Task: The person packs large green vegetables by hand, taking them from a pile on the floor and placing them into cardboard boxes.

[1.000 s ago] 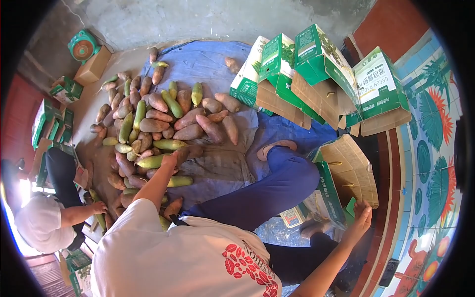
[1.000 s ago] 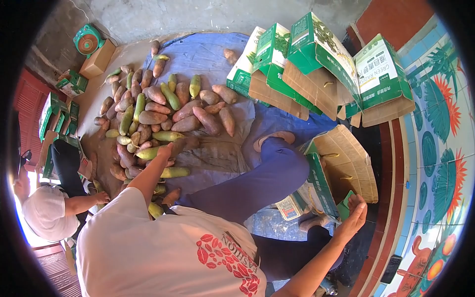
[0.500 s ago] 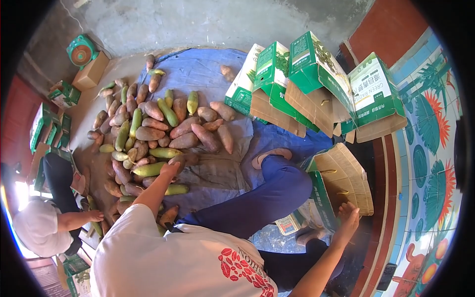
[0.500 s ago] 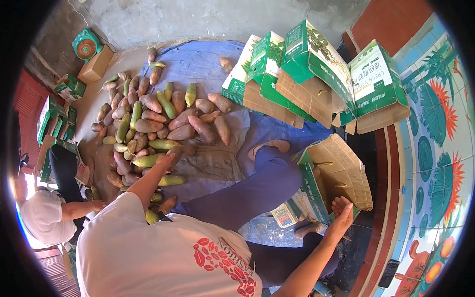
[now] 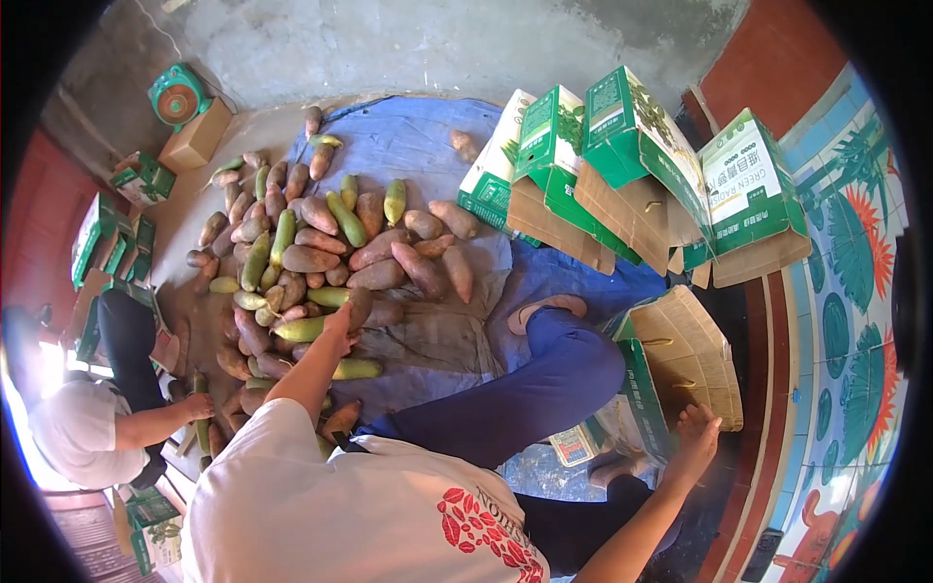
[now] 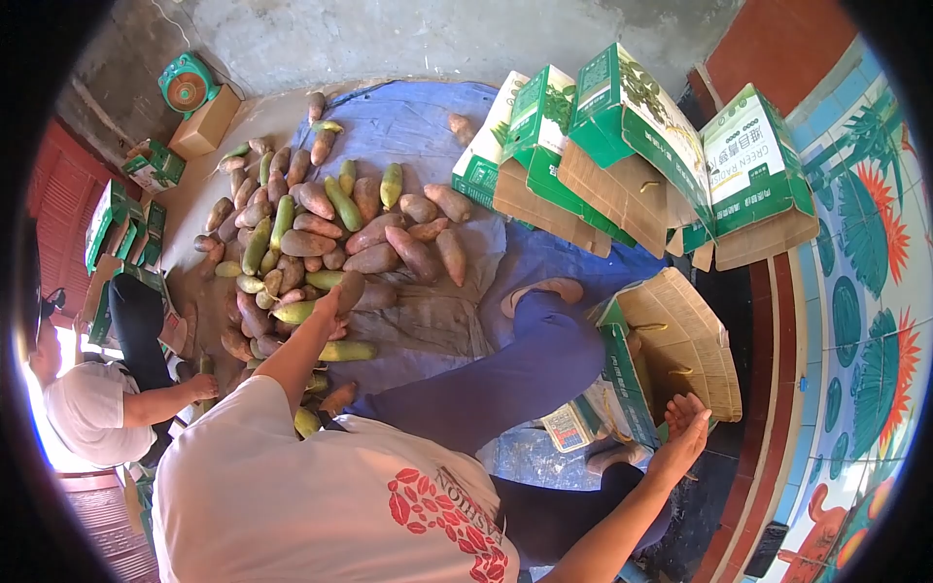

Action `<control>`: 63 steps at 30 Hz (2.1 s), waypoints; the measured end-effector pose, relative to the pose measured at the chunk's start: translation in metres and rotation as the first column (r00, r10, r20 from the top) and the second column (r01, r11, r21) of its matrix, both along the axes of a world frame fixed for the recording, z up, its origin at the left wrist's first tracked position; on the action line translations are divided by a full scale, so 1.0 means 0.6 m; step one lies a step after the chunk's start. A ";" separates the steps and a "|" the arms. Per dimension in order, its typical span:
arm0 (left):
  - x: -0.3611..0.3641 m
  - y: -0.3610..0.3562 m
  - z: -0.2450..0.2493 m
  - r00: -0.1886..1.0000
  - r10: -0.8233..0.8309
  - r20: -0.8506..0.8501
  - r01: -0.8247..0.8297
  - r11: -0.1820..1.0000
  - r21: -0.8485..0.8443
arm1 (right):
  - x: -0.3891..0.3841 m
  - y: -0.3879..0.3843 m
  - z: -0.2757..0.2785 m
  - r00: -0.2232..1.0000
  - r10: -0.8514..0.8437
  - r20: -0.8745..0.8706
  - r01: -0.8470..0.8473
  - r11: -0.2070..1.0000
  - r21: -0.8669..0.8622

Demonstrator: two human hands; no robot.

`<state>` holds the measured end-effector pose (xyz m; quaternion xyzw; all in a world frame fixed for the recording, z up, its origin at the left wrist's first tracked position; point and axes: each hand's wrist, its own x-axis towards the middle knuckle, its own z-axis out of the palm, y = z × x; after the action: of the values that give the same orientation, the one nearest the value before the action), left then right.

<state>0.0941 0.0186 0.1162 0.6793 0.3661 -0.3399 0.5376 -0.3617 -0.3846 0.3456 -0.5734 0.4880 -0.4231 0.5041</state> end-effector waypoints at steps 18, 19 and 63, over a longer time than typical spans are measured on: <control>0.076 0.022 0.030 0.838 0.508 0.199 -0.368 0.796 -0.481 | 0.003 -0.010 0.009 0.967 0.023 0.254 -0.026 1.000 0.008; 0.070 0.017 0.030 0.846 0.500 0.186 -0.367 0.798 -0.477 | 0.004 -0.009 0.008 0.968 0.020 0.252 -0.023 1.000 0.010; -0.024 -0.125 0.164 0.959 0.151 0.240 -0.006 0.856 -0.517 | 0.045 0.015 0.040 0.987 0.161 0.004 -0.160 0.984 -0.077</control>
<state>0.0798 -0.0563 0.2148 0.5368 0.2130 -0.3056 0.7570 -0.3349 -0.3756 0.3695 -0.6276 0.4211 -0.4025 0.5165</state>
